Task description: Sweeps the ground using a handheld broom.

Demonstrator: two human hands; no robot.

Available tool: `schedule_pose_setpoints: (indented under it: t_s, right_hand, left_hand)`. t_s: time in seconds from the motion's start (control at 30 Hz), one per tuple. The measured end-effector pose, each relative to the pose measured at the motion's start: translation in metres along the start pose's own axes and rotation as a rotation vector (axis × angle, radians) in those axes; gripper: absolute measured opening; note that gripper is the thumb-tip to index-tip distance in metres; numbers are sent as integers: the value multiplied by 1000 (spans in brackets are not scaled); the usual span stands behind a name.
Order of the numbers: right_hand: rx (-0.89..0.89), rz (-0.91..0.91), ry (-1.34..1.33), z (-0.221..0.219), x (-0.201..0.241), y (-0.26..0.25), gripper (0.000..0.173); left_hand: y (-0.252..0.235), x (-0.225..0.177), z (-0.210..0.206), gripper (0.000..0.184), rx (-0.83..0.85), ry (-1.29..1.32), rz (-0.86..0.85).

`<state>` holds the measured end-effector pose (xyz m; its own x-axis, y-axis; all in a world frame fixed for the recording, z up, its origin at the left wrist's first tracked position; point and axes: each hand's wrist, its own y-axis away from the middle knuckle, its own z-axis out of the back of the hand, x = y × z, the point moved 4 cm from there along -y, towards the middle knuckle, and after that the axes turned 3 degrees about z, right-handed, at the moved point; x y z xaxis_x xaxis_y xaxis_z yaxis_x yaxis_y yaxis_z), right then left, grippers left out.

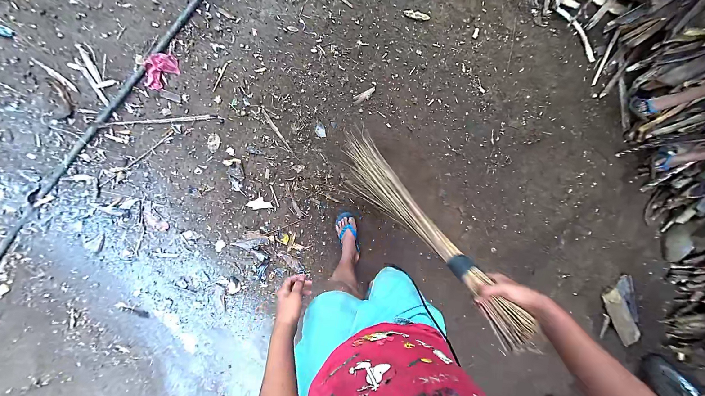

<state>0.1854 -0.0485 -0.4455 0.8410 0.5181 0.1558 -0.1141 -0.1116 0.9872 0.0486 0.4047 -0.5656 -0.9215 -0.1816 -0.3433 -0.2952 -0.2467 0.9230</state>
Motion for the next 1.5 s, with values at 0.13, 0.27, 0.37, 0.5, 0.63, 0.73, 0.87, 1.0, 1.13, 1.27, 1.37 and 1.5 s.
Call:
schedule_pose_setpoints:
  t_s: [0.13, 0.27, 0.37, 0.5, 0.63, 0.73, 0.87, 1.0, 1.13, 1.27, 1.37, 1.5]
  right_hand:
    - [-119, -223, -47, 28, -43, 55, 10]
    - [-180, -244, -180, -4, -14, -10, 18]
    - [-2, -154, -176, -70, 42, -58, 16]
    - [256, 113, -279, -171, 145, -80, 15]
    - [321, 164, -350, -161, 136, -90, 19]
    - [343, 111, -395, -88, 59, -45, 23]
    - [91, -139, -266, -2, -45, 61, 19]
    - [-256, -341, 32, 29, -59, 74, 14]
    - [-287, -299, -189, -13, 0, -19, 25]
    - [-22, -98, -310, -132, 116, -84, 22]
    - [263, 176, -211, -212, 195, -88, 18]
    - [349, 312, -138, -235, 245, -75, 27]
  left_hand:
    - [-6, 8, 0, 36, -36, 85, 23]
    - [8, 30, 11, 36, -60, 113, 55]
    - [26, 66, 25, 37, -123, 143, 136]
    - [53, 93, 35, 40, -288, 316, 312]
    - [55, 70, 31, 41, -275, 465, 256]
    - [35, 30, 24, 40, -191, 368, 99]
    - [9, -2, 18, 39, -95, 266, -34]
    - [-1, 9, 11, 37, -167, 304, 42]
    - [8, 49, -2, 38, -66, 156, 130]
    - [29, 91, -2, 39, -46, 17, 257]
    - [36, 98, -1, 40, -177, 93, 292]
    - [32, 82, -5, 41, -121, -15, 302]
